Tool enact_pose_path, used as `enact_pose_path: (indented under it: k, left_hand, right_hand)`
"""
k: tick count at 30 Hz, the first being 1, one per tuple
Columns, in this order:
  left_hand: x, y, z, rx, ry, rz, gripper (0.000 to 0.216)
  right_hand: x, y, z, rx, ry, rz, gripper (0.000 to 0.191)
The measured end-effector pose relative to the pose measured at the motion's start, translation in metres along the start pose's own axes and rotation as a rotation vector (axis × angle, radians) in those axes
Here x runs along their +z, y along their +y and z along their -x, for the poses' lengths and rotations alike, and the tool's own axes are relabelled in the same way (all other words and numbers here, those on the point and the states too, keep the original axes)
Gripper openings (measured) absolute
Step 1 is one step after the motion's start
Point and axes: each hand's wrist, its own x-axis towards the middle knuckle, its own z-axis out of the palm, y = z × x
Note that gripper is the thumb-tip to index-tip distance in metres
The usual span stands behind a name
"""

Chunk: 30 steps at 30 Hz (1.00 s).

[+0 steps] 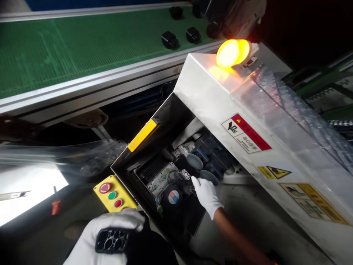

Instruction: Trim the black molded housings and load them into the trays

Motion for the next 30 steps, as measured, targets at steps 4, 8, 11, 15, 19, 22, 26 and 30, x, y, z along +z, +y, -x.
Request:
enact_pose_path:
  k: [4, 8, 11, 15, 19, 22, 26, 30]
  left_hand:
    - [0.007, 0.000, -0.007, -0.030, 0.001, 0.025, 0.035]
    - [0.013, 0.006, -0.007, 0.109, -0.034, 0.079, 0.037]
    - [0.013, 0.011, 0.006, 0.231, -0.059, 0.152, 0.043]
    - [0.008, 0.014, 0.034, 0.296, -0.024, 0.224, 0.051]
    - [-0.002, 0.022, 0.071, 0.163, 0.071, 0.286, 0.052]
    - [-0.018, 0.030, 0.110, -0.043, 0.286, 0.190, 0.036]
    - [-0.061, 0.038, 0.178, -0.123, 0.552, 0.037, 0.015]
    - [-0.115, 0.053, 0.251, -0.118, 0.661, 0.009, 0.030]
  right_hand:
    - [0.006, 0.001, 0.000, 0.051, -0.022, 0.020, 0.053]
    - [0.009, 0.003, 0.001, 0.065, -0.057, 0.005, 0.054]
    - [0.007, 0.005, 0.002, 0.049, -0.083, -0.033, 0.053]
    - [-0.001, 0.013, 0.009, 0.026, -0.101, -0.104, 0.051]
    - [0.008, -0.007, 0.040, 0.092, 0.275, -0.190, 0.045]
    - [0.040, -0.092, 0.075, 0.081, 0.480, -0.360, 0.044]
    - [0.080, -0.297, 0.112, -0.558, 0.015, -0.664, 0.038]
    - [0.085, -0.492, 0.109, -0.839, -0.061, -0.656, 0.026]
